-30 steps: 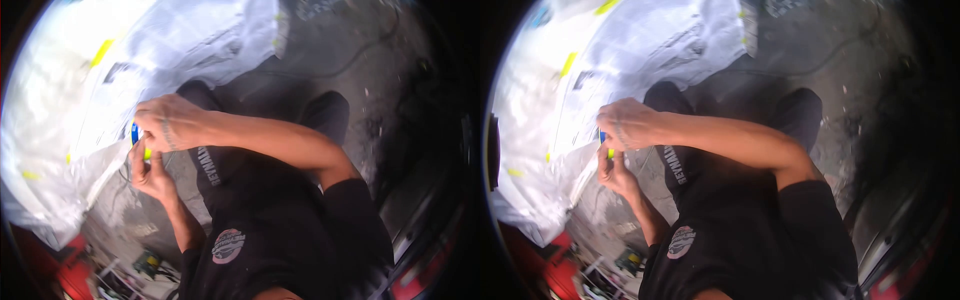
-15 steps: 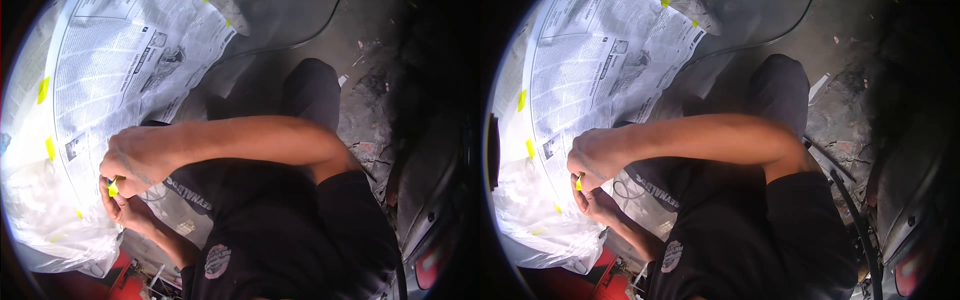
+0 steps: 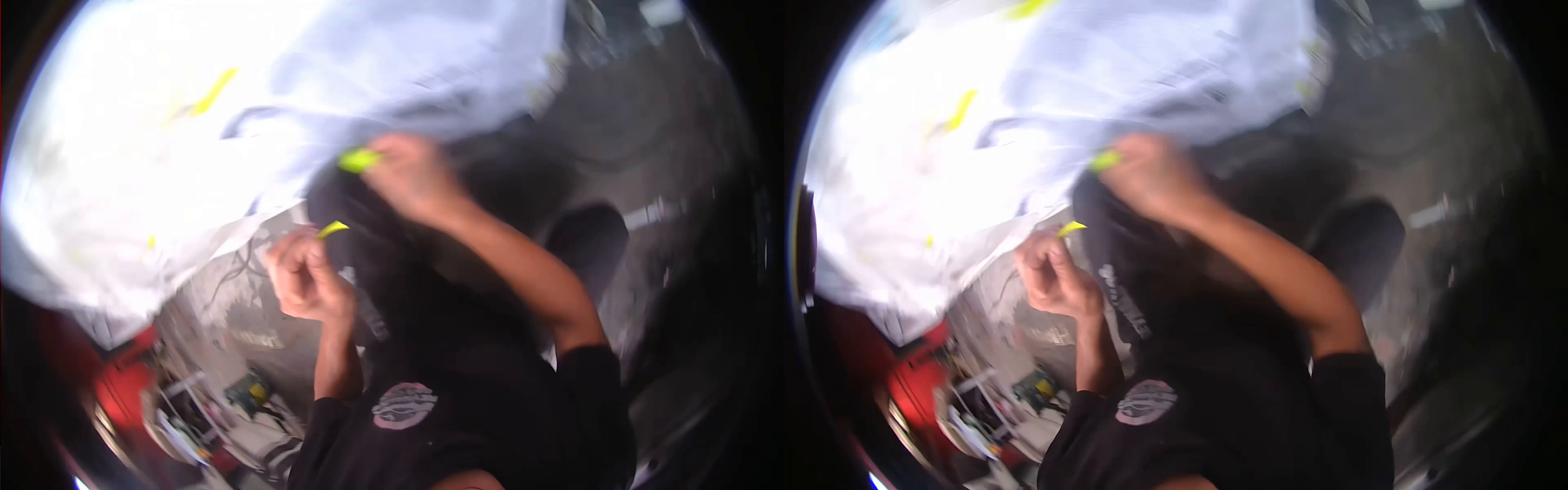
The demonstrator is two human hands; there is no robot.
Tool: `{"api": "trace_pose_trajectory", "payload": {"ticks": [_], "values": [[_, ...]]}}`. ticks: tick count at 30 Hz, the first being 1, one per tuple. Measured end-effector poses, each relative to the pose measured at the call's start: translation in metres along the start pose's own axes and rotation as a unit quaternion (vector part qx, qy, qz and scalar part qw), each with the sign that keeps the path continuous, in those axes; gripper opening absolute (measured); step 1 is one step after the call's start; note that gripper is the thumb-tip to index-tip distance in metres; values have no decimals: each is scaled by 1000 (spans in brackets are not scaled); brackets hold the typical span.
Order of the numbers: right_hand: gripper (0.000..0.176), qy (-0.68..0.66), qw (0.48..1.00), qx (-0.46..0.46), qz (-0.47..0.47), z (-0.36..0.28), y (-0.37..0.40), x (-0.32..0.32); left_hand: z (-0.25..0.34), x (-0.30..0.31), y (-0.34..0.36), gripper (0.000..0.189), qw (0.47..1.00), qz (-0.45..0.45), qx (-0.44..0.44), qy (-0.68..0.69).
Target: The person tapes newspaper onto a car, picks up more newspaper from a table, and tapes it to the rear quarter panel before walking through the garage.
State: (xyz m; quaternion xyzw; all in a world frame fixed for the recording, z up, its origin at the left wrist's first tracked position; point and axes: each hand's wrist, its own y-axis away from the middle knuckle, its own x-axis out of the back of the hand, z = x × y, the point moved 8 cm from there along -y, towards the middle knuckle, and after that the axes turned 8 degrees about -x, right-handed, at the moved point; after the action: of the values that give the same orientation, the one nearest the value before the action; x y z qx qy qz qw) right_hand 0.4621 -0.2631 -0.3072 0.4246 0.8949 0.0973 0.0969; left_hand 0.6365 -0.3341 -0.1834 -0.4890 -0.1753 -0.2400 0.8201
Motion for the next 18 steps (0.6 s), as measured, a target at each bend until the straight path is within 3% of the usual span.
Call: {"api": "trace_pose_trajectory", "payload": {"ticks": [2, 4, 6, 7, 8, 9, 12, 14, 16, 18], "values": [[19, 21, 997, -75, -24, 49, -34, 23, -29, 26, -1, 7, 991, 75, 85, 76], [22, 27, 993, -3, -117, 9, -23, 5, -88, 30, 15, 7, 973, 40, 218, 64], [22, 76, 979, -2, -188, -28, -13, -26, -181, 9, 77, 8, 900, 54, 394, 179], [21, 116, 972, 38, -200, -43, -15, -40, -209, 1, 98, 7, 846, 124, 428, 294], [22, 155, 963, 84, -206, -57, -12, -66, -236, 0, 112, 8, 775, 191, 442, 409], [25, 210, 945, 135, -210, -56, -18, -82, -253, -5, 116, 8, 770, 211, 439, 412], [31, 352, 899, 106, -240, -74, -28, -127, -293, -9, 127, 10, 753, 288, 425, 412], [37, 389, 879, 141, -235, -65, -38, -142, -313, -20, 141, 12, 688, 358, 422, 470], [38, 397, 878, 167, -206, -61, -47, -147, -323, -25, 155, 14, 662, 385, 414, 493], [39, 412, 868, 175, -217, -64, -44, -159, -337, -29, 172, 23, 601, 425, 456, 501]]}}
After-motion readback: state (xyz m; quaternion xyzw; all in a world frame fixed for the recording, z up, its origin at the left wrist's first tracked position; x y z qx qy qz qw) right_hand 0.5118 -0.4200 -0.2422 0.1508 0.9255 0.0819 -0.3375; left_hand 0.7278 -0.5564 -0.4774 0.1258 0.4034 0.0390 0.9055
